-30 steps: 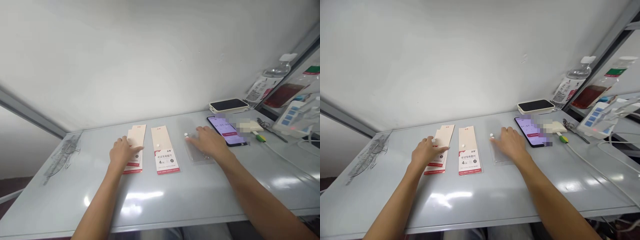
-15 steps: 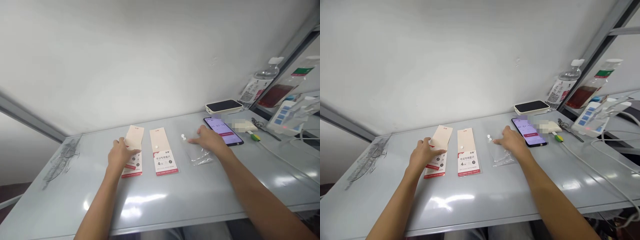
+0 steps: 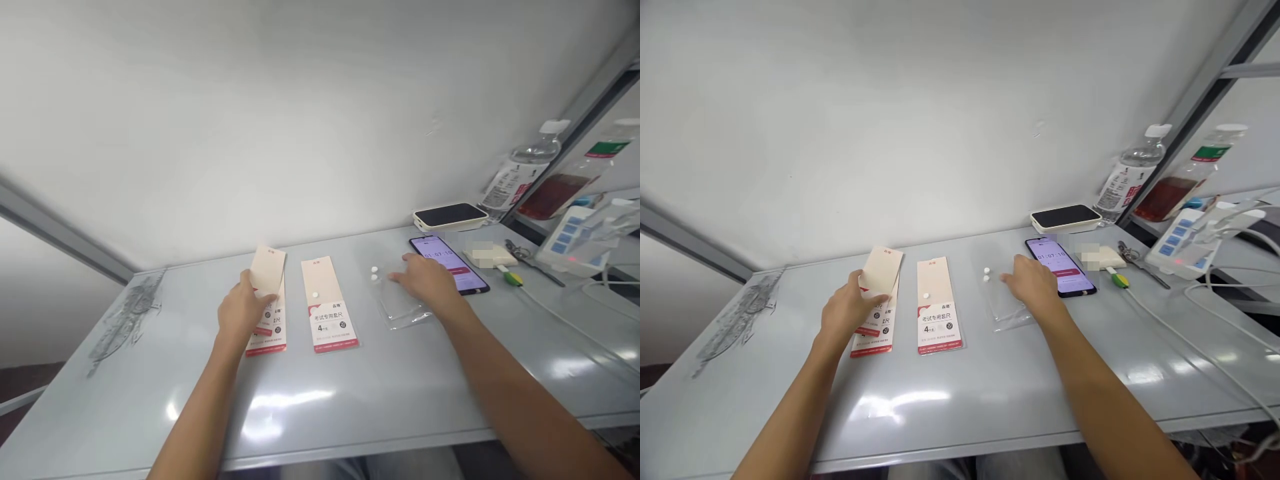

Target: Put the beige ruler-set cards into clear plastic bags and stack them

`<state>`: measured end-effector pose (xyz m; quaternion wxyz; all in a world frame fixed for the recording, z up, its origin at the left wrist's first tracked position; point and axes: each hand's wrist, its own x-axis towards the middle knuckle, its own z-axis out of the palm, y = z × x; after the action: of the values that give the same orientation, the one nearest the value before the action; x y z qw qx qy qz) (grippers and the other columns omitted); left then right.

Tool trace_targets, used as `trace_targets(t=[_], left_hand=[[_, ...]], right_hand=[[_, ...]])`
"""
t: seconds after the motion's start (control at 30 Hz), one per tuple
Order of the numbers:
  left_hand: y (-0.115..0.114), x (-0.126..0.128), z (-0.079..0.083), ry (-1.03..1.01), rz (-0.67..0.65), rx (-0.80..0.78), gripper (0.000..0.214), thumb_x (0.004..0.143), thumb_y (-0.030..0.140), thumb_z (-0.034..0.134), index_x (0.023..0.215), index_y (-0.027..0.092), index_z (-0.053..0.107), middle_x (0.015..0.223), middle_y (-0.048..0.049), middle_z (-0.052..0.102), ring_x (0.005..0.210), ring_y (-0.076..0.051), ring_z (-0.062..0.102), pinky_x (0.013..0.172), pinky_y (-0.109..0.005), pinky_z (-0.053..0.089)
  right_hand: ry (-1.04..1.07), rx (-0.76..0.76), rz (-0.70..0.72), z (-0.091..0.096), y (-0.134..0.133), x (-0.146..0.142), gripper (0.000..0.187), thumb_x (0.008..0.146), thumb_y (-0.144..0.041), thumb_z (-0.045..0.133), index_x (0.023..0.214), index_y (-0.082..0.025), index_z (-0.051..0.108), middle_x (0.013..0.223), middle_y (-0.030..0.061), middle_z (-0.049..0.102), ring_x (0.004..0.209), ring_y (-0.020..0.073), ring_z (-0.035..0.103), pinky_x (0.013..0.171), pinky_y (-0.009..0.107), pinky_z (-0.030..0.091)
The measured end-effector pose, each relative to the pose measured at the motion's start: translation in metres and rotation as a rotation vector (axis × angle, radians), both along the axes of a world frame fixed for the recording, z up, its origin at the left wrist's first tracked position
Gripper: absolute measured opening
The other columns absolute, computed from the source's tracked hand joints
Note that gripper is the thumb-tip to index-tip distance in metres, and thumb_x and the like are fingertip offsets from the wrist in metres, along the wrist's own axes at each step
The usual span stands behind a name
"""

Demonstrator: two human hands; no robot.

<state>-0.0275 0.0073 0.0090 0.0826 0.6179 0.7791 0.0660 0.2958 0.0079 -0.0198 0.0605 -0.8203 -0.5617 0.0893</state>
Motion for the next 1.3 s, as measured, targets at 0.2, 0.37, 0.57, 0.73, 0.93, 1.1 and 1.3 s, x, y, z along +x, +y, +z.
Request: trace_targets(t=[0.2,0.37,0.57,0.73,0.93,1.1,1.3], left_hand=[[-0.001,0.000,0.002,-0.090,0.025,0.041,0.059,0.076,0.047,0.043,0.129,0.027,0.026,0.099,-0.0086,0.062,0.072,-0.026,0.063,0.059,-0.033,0.041],[0.000,0.003,0.009,-0.163,0.091,0.158,0.051,0.074,0.049,0.048,0.118,0.025,0.040,0.090,-0.0082,0.064,0.081,-0.027,0.060,0.060,-0.034,0.042],[-0.009,0.020,0.010,-0.862,-0.082,0.304,0.039,0.071,0.049,0.057,0.097,0.021,0.045,0.080,-0.0026,0.065,0.068,-0.017,0.062,0.058,-0.027,0.047],[-0.032,0.050,0.008,-1.179,-0.328,0.178,0.038,0.076,0.040,0.056,0.105,0.020,0.043,0.101,-0.0065,0.062,0.082,-0.017,0.062,0.066,-0.027,0.050],[-0.044,0.067,0.000,-1.019,-0.280,0.208,0.038,0.079,0.039,0.052,0.112,0.022,0.044,0.105,-0.0053,0.060,0.095,-0.018,0.058,0.077,-0.029,0.047],[-0.035,0.062,-0.004,-1.122,-0.278,0.199,0.041,0.079,0.039,0.052,0.115,0.022,0.044,0.110,-0.0063,0.058,0.097,-0.019,0.058,0.079,-0.031,0.047],[-0.032,0.060,-0.006,-1.334,-0.328,0.156,0.037,0.079,0.035,0.054,0.112,0.022,0.042,0.110,-0.0066,0.058,0.089,-0.017,0.061,0.075,-0.032,0.050]], right_hand=[[0.094,0.085,-0.009,0.006,0.000,0.003,0.022,0.072,-0.038,0.053,0.082,-0.020,0.058,0.084,0.0081,0.063,0.077,0.0244,0.057,0.058,0.031,0.038],[0.550,0.327,0.108,0.024,-0.010,-0.011,0.025,0.075,-0.040,0.049,0.060,-0.021,0.043,0.053,-0.0026,0.048,0.047,0.0112,0.043,0.046,0.025,0.033],[0.594,0.745,0.349,0.029,-0.031,-0.050,0.024,0.081,-0.028,0.044,0.059,-0.022,0.035,0.068,0.0022,0.051,0.058,0.0129,0.045,0.054,0.026,0.038],[0.395,0.830,0.522,0.022,-0.045,-0.073,0.018,0.079,-0.017,0.044,0.062,-0.021,0.040,0.088,0.0055,0.056,0.057,0.0111,0.047,0.051,0.025,0.037],[0.633,0.802,0.658,0.023,-0.052,-0.082,0.019,0.077,-0.013,0.046,0.062,-0.022,0.040,0.100,0.0081,0.058,0.088,0.0183,0.058,0.071,0.030,0.045],[1.091,0.619,0.642,0.028,-0.056,-0.084,0.021,0.080,-0.020,0.049,0.061,-0.021,0.041,0.118,0.0084,0.054,0.118,0.0226,0.043,0.091,0.037,0.040],[1.696,0.345,0.501,0.024,-0.050,-0.084,0.024,0.081,-0.031,0.052,0.062,-0.018,0.046,0.131,0.0059,0.046,0.115,0.0248,0.047,0.095,0.044,0.037]])
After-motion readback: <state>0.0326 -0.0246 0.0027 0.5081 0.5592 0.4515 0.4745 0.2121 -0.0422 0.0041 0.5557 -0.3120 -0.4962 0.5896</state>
